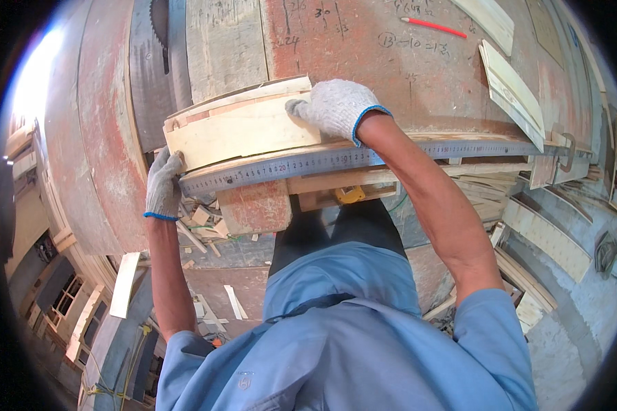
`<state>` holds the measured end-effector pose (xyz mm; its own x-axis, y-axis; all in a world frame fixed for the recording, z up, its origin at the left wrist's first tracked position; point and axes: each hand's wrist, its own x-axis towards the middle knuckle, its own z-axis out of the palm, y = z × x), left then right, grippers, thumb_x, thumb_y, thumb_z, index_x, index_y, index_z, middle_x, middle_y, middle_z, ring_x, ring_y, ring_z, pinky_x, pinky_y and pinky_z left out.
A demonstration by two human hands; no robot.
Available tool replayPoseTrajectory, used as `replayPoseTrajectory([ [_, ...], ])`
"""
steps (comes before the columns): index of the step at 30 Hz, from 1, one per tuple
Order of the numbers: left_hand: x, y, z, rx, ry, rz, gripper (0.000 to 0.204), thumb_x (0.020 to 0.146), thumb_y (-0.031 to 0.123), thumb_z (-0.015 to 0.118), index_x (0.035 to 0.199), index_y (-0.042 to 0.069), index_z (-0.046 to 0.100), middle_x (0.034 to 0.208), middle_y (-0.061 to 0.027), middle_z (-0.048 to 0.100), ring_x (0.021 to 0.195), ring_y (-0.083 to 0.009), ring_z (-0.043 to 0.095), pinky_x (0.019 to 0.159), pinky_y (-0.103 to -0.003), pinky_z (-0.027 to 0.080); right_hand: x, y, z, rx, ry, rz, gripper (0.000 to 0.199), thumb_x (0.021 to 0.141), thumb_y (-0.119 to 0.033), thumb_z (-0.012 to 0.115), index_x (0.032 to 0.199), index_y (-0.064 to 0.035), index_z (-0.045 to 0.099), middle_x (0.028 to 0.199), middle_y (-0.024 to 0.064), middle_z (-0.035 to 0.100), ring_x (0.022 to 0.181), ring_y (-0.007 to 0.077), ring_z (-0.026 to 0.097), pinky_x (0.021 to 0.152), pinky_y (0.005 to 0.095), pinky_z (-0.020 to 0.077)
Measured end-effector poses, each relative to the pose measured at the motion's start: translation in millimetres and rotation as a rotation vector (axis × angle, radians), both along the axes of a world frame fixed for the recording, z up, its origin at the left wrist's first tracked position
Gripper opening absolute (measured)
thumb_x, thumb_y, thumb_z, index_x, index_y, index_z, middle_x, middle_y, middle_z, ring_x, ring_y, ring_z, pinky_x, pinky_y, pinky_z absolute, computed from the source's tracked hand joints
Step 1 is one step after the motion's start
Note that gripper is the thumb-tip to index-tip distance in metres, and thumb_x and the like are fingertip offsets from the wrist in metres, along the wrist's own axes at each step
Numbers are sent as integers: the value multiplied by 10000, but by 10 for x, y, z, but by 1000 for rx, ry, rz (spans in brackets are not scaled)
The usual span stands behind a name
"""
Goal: The person measures a wooden frame, selects and measures small wooden pieces, then attaches them to the frame using a nail gun. The person repeatedly positions and fastens pieces to build up the structure.
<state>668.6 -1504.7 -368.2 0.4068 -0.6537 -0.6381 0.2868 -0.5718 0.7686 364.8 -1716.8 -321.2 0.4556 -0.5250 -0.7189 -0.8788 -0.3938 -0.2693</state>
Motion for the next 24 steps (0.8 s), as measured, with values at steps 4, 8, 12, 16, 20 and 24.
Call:
replayPoseTrajectory([
  [4,4,19,-20,-41,-11,-5,439,997,183,654,1356,-67,617,1229,-131,694,1116,-202,642,1005,-339,486,-49,90,-122,-44,-44,-43,739,1056,-634,414,1041,-11,812,1059,280,757,1008,425,742,919,515,573],
  [8,-30,26,-25,-34,-27,4,442,994,188,652,1360,-59,620,1223,-129,697,1096,-197,644,995,-339,490,-133,155,-263,-95,-118,-55,742,1055,-632,403,1022,-11,808,1044,286,754,1007,434,738,913,526,570],
  [12,33,64,-30,-8,-114,-85,510,986,234,673,1388,-72,600,1275,-161,688,1141,-218,644,1022,-358,487,-136,229,-215,-150,-138,-70,714,1056,-619,411,981,-19,791,985,279,748,970,444,730,870,542,563],
  [16,-171,3,197,130,-805,-228,595,980,287,675,1458,-45,552,1413,-234,626,1262,-347,633,1114,-428,462,-184,281,-304,-194,-170,-100,672,1061,-601,434,942,-30,767,914,269,737,908,455,717,808,559,552],
  [20,-773,-153,513,-252,-1327,-378,509,889,117,759,1376,43,630,1343,-177,652,1273,-352,618,1090,-458,494,-201,295,-272,-224,-179,-121,660,1066,-591,433,923,-37,762,904,268,735,908,458,715,808,560,551],
  [24,-1416,-321,520,-544,-1136,-624,412,873,114,733,1279,58,691,1332,-155,657,1251,-360,615,1061,-469,500,-187,291,-325,-231,-189,-75,719,1052,-633,396,952,-35,783,969,266,752,953,446,731,849,562,563],
])
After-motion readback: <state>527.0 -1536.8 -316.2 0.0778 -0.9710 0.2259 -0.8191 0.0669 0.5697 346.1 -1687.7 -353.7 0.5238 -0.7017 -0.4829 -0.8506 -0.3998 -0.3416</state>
